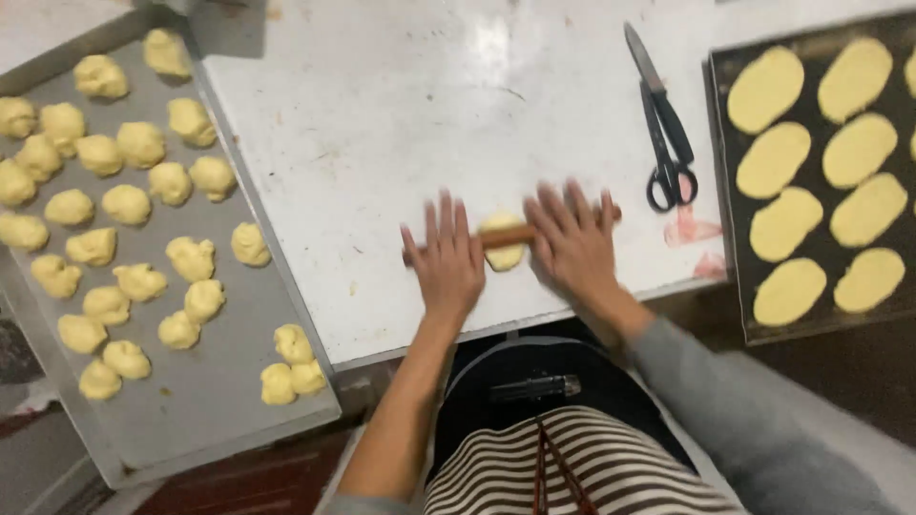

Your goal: Rolling out small dough balls into flat oval shapes using a rolling pin and arranging them on a baking tray.

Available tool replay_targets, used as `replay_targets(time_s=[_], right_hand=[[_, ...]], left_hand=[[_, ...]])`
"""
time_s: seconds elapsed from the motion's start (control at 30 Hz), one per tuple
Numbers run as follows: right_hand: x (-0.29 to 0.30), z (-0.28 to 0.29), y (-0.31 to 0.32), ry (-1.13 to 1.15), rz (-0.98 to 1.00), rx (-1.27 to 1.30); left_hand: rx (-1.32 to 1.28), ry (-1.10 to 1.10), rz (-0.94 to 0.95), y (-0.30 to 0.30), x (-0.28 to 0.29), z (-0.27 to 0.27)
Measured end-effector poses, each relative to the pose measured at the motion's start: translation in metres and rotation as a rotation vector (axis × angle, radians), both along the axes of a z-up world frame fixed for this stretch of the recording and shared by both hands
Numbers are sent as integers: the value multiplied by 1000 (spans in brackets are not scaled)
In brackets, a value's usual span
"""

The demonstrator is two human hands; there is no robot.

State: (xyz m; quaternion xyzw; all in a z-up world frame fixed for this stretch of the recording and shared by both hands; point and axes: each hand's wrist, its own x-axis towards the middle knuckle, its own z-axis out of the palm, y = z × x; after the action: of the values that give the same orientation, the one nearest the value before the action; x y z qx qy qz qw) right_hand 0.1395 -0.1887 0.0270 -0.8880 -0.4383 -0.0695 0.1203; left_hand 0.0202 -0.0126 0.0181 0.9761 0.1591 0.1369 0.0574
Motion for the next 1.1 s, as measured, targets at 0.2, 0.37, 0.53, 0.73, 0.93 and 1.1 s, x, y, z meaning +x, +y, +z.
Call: replay_targets(time_s=[0.2,0.37,0.53,0.73,0.93,1.1], right_hand=[[77,19,64,167,-58,-1],[29,14,2,288,86,-88],[90,17,35,303,171,-96],[50,-18,-24,178,173,-205],[14,-8,-16,244,31,-163],[-88,-26,-83,74,-17,-73]], left_hand=[[-282,293,108,57,95,49],[-324,306,-34,39,13,25],[-155,180,-98,77,49,3],[-163,123,-51,22,-3,9],[-235,250,55,6,1,9],[-87,92,2,-50,-98,0]])
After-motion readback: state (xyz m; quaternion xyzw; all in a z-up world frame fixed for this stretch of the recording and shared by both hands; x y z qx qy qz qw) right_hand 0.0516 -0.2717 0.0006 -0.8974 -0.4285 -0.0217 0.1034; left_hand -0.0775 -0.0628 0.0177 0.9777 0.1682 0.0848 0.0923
